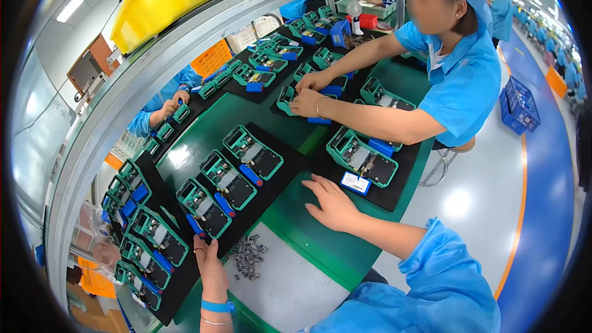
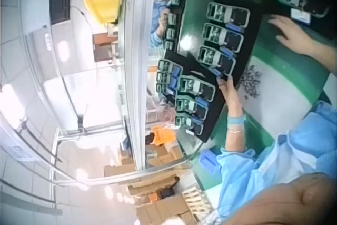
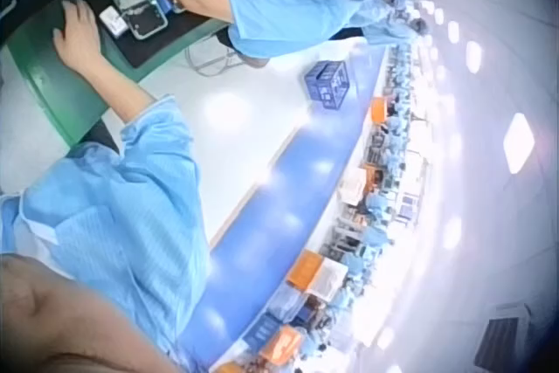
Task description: The person places small metal components and batteries by hand into electronic device housings on a factory assembly line.
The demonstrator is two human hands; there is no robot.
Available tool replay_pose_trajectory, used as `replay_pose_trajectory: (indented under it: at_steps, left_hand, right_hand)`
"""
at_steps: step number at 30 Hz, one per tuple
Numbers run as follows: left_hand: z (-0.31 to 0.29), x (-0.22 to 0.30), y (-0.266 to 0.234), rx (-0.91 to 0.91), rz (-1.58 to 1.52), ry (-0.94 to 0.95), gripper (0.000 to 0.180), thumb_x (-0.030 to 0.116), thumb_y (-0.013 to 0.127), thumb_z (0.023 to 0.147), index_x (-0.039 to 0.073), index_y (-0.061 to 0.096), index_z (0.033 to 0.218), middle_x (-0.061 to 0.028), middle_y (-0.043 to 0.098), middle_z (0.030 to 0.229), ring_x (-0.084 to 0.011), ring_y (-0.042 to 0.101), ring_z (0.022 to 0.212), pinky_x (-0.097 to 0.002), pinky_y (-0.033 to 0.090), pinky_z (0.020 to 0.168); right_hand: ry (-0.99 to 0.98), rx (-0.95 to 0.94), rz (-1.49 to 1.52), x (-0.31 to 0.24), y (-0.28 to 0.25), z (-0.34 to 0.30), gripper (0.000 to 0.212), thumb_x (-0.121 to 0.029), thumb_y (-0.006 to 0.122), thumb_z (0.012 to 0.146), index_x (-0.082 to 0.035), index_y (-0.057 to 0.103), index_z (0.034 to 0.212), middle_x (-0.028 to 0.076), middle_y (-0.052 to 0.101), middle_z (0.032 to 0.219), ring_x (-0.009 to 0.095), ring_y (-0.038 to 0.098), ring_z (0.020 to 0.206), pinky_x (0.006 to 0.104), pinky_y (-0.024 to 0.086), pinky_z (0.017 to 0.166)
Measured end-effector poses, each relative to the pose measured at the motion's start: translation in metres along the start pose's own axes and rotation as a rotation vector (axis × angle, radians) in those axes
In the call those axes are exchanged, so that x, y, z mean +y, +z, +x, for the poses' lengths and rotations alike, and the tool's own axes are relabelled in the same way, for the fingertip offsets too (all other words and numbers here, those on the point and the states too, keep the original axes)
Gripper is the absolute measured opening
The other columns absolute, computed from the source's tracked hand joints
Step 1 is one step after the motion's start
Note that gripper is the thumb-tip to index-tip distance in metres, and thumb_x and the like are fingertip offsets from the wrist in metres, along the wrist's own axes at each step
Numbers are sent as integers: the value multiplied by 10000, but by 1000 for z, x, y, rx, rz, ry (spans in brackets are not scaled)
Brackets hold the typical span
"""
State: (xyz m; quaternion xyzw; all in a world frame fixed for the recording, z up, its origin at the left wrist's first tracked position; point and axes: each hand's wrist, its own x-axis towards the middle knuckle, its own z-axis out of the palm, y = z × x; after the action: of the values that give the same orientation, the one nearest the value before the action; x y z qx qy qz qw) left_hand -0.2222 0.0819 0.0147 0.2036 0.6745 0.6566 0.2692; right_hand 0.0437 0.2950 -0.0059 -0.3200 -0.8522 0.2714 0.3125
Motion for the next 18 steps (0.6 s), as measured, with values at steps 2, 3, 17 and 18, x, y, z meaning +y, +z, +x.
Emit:
replay_pose_trajectory:
  at_steps: [2, 3, 17, 18]
  left_hand:
    - [-3, 4, 9, 30, -10, 20, 791, 186, 603, 972, -5, 120, 1569, -187, 120, 1642, -256, 110, 1528, -365, 132, 1213]
    - [-6, 5, 11, 29, -24, 9, 791, 186, 603, 972, -5, 120, 1569, -187, 120, 1642, -256, 110, 1528, -365, 132, 1213]
    - [-9, -19, 2, -28, -64, 161, 757, 104, 557, 978, 23, 103, 1578, -160, 98, 1650, -251, 71, 1536, -374, 116, 1212]
    - [-8, -20, 0, -34, -53, 173, 763, 104, 563, 976, 23, 101, 1578, -162, 99, 1650, -254, 68, 1536, -378, 114, 1212]
  right_hand:
    - [-36, -61, -85, 15, -14, -15, 489, -158, 649, 880, -31, 508, 1331, 221, 484, 1413, 382, 462, 1319, 438, 422, 1084]
    - [-42, -53, -82, 18, -19, -18, 445, -147, 644, 886, -17, 535, 1297, 207, 528, 1372, 364, 485, 1301, 433, 441, 1064]
    - [-78, 19, -153, 25, -17, -11, 273, -98, 611, 903, -3, 626, 1158, 186, 629, 1242, 347, 564, 1218, 428, 488, 1009]
    - [-75, 25, -156, 28, -17, -9, 262, -93, 608, 903, -1, 632, 1147, 187, 633, 1238, 348, 567, 1215, 428, 486, 1011]
